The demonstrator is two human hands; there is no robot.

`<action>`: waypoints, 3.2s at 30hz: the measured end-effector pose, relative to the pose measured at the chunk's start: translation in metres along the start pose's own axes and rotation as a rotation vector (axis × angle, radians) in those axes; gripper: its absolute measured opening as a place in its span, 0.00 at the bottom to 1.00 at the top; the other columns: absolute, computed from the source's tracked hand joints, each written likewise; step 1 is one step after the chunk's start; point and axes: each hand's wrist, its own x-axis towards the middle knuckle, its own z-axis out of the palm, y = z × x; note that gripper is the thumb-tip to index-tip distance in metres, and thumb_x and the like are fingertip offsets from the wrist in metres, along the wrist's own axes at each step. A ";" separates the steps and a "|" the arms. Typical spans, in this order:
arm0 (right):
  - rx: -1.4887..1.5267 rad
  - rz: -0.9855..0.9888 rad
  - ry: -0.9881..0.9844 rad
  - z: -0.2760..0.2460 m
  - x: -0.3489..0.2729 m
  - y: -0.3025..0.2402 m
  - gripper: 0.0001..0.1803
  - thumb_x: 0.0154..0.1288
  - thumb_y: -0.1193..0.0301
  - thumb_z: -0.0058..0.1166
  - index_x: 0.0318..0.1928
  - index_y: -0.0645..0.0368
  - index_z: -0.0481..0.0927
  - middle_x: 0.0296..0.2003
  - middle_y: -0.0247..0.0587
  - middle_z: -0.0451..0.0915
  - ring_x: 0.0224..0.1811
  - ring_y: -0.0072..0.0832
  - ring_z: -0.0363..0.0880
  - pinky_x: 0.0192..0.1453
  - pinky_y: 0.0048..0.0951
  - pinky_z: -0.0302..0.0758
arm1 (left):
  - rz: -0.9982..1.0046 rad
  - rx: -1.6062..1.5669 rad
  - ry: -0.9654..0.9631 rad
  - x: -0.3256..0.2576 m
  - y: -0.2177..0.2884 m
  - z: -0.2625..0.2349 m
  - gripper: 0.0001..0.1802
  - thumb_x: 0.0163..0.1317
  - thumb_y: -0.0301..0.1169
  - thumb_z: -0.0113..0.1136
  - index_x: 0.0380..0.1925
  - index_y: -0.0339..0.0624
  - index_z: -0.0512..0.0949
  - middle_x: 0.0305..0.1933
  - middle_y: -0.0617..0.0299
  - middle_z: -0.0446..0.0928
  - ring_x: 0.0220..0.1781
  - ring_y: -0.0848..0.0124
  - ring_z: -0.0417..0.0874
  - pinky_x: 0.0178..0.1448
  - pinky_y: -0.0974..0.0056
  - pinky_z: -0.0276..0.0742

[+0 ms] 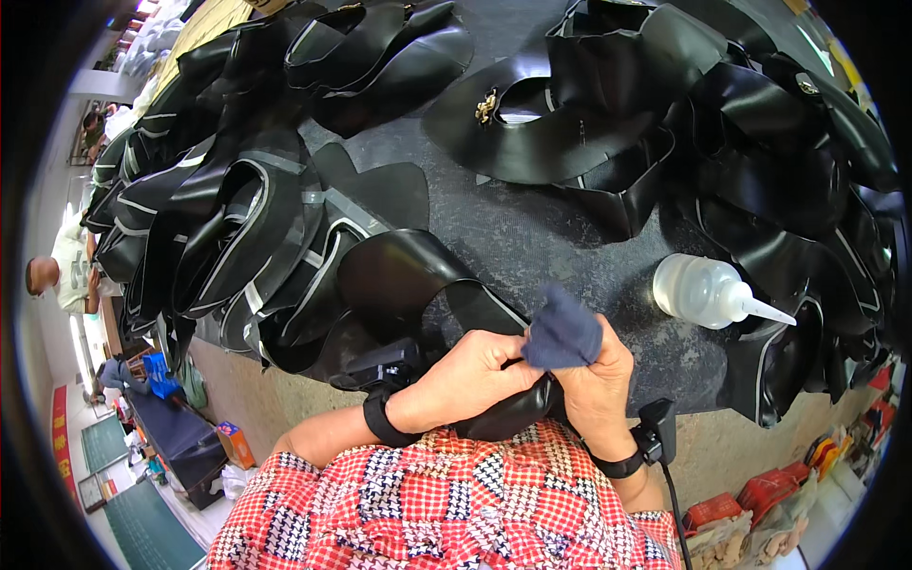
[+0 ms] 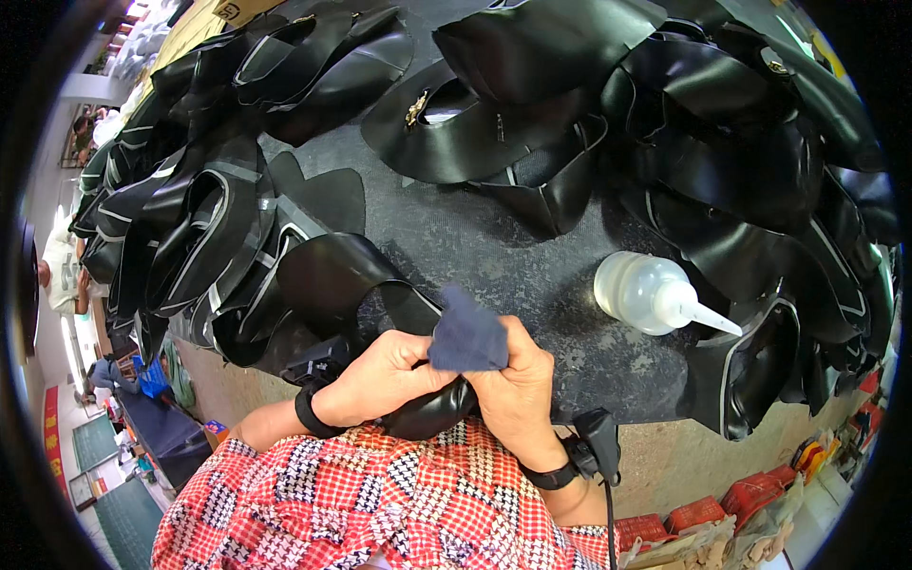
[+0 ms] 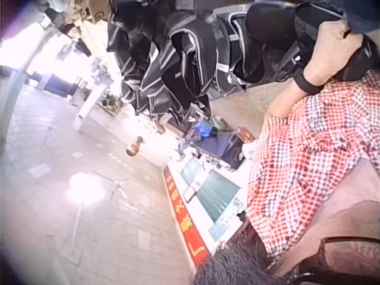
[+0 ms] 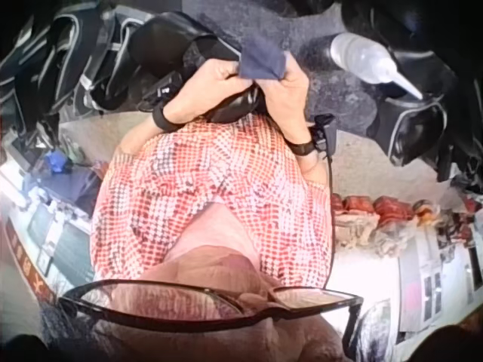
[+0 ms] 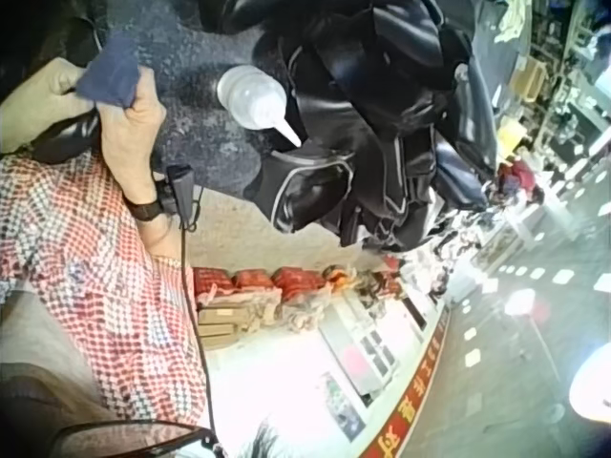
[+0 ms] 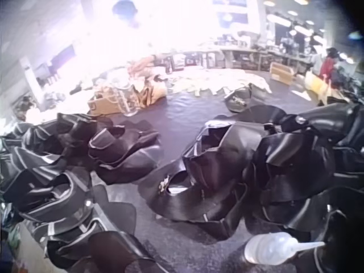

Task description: Applying adhesive from a bottle and cleaning the surfaces of black shoe uppers at a manufacturing workstation.

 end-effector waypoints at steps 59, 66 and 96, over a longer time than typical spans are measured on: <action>-0.215 -0.091 0.401 0.015 -0.012 0.006 0.19 0.57 0.78 0.55 0.50 0.65 0.71 0.35 0.40 0.80 0.36 0.20 0.78 0.41 0.23 0.74 | -0.075 0.107 -0.124 0.011 -0.004 0.002 0.10 0.60 0.27 0.53 0.38 0.34 0.78 0.29 0.71 0.76 0.33 0.86 0.69 0.40 0.75 0.69; 0.167 0.114 0.384 0.007 -0.004 0.005 0.15 0.59 0.76 0.54 0.47 0.63 0.72 0.31 0.35 0.79 0.30 0.21 0.76 0.36 0.20 0.73 | -0.167 0.024 -0.111 0.014 0.002 0.001 0.10 0.60 0.30 0.55 0.30 0.33 0.77 0.23 0.72 0.72 0.28 0.86 0.67 0.33 0.76 0.67; 0.376 0.218 0.150 0.006 -0.024 0.002 0.14 0.52 0.78 0.59 0.42 0.63 0.77 0.41 0.45 0.79 0.44 0.32 0.77 0.50 0.30 0.74 | 0.036 0.072 -0.036 0.003 -0.008 0.002 0.08 0.59 0.28 0.53 0.34 0.34 0.77 0.23 0.62 0.77 0.28 0.82 0.72 0.34 0.71 0.70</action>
